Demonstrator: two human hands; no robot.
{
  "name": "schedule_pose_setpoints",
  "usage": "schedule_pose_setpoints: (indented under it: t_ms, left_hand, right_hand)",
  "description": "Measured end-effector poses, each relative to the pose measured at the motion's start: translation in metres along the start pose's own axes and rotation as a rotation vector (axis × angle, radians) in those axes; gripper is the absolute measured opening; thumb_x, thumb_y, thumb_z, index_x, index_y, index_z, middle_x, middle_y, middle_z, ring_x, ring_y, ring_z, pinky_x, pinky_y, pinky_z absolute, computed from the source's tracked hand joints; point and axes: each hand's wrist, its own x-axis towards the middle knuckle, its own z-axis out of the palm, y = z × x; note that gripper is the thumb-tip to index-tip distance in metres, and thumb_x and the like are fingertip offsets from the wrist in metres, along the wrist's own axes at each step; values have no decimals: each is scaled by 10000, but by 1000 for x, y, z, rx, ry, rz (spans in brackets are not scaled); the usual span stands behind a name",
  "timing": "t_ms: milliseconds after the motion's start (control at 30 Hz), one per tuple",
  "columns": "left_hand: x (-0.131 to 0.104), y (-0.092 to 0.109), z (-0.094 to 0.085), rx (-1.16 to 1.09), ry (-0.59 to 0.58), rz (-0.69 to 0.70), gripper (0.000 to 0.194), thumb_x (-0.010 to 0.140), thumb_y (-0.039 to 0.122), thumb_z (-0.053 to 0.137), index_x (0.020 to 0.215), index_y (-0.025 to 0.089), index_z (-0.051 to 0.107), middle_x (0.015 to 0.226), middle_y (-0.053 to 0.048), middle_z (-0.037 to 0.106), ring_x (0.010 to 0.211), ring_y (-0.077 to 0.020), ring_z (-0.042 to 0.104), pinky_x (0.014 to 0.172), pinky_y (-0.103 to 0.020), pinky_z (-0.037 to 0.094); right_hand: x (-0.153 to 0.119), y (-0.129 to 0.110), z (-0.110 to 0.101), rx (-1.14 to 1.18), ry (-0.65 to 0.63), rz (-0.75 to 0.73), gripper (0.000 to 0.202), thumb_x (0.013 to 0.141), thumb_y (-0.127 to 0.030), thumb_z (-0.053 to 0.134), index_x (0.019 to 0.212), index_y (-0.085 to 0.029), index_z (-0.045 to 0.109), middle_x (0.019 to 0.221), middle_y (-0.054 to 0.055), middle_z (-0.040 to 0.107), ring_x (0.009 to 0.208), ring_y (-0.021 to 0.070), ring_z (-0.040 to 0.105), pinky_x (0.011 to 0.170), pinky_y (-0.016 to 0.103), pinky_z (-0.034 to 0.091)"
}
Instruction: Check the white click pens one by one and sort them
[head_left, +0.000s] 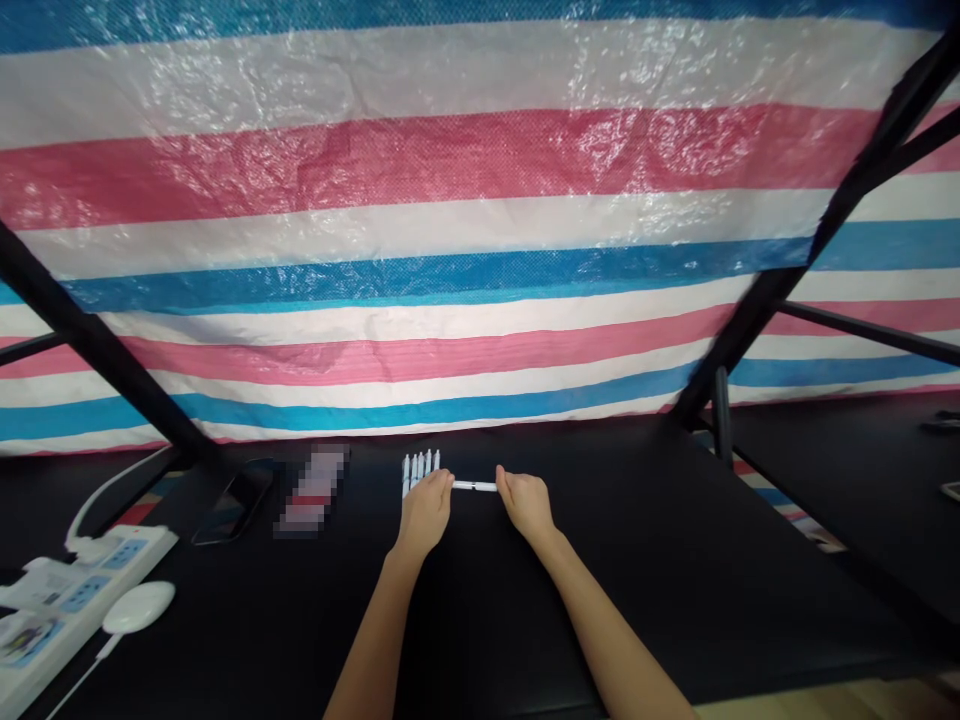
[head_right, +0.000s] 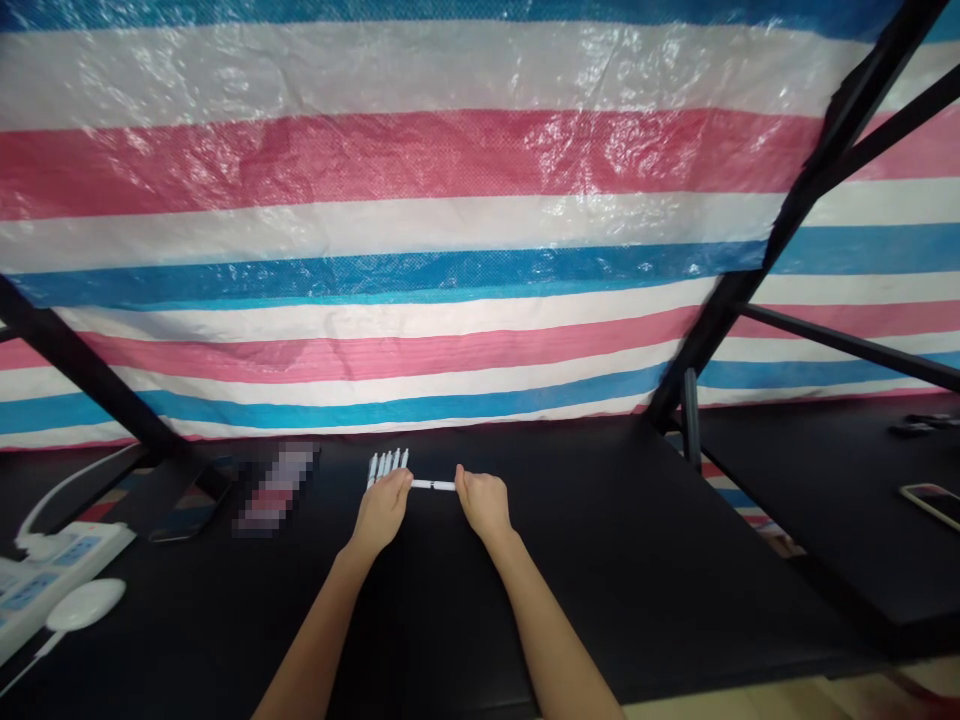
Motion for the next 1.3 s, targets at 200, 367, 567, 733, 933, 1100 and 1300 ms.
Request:
schedule_pose_setpoints:
  t_ms: [200,367,567,733,933,1100,1300]
  left_hand:
    - [1,-1,-2,-56,-44,-14,345,926,271,270,687,193,506,649,-14,542,622,-157,528,580,-268,321]
    - [2,-3,-1,-175,-18,-68,366,911,327,280,623,194,462,593,4,489,580,-141,480,565,-264,299]
    - [5,-3,-2,-465,12,-136,432,830,453,376,498,205,252,475,50,257,466,-97,306,500,-257,220]
    - [8,-3,-1,-573,4,-279,412,792,444,368,502,216,185,474,50,187,460,-96,240,489,-273,174]
    - [9,-4,6,-615,16,-401,392,787,447,354,512,223,186,500,41,191,474,-109,246,494,-281,176]
    - [8,-6,8,-613,79,-389,412,795,433,379,488,227,197,499,37,187,467,-114,256,482,-280,181]
    - [8,-8,7,-602,123,-346,438,797,443,387,466,226,200,471,40,188,446,-104,260,460,-274,192]
  right_hand:
    - [0,0,-3,-7,-6,-10,552,953,-276,262,522,-145,582,476,71,564,445,128,506,482,272,173]
    - [2,-6,-8,119,-116,133,507,940,-287,298,510,-161,536,493,58,548,457,131,484,494,272,186]
    - [9,-10,-12,584,-426,270,492,908,-294,335,430,-184,373,440,-3,449,436,104,426,499,227,262]
    - [6,-18,-8,487,-287,227,490,909,-294,305,435,-192,377,431,-1,423,437,117,424,502,249,249]
    - [0,-15,-10,499,48,65,463,924,-378,307,560,-191,522,558,32,512,585,156,505,588,261,337]
    - [7,6,-12,1030,41,249,451,777,-571,521,990,-177,573,653,-4,528,545,129,489,530,242,394]
    - [9,20,-15,1250,-438,333,535,821,-584,438,1099,-142,557,407,-86,405,344,88,354,387,203,273]
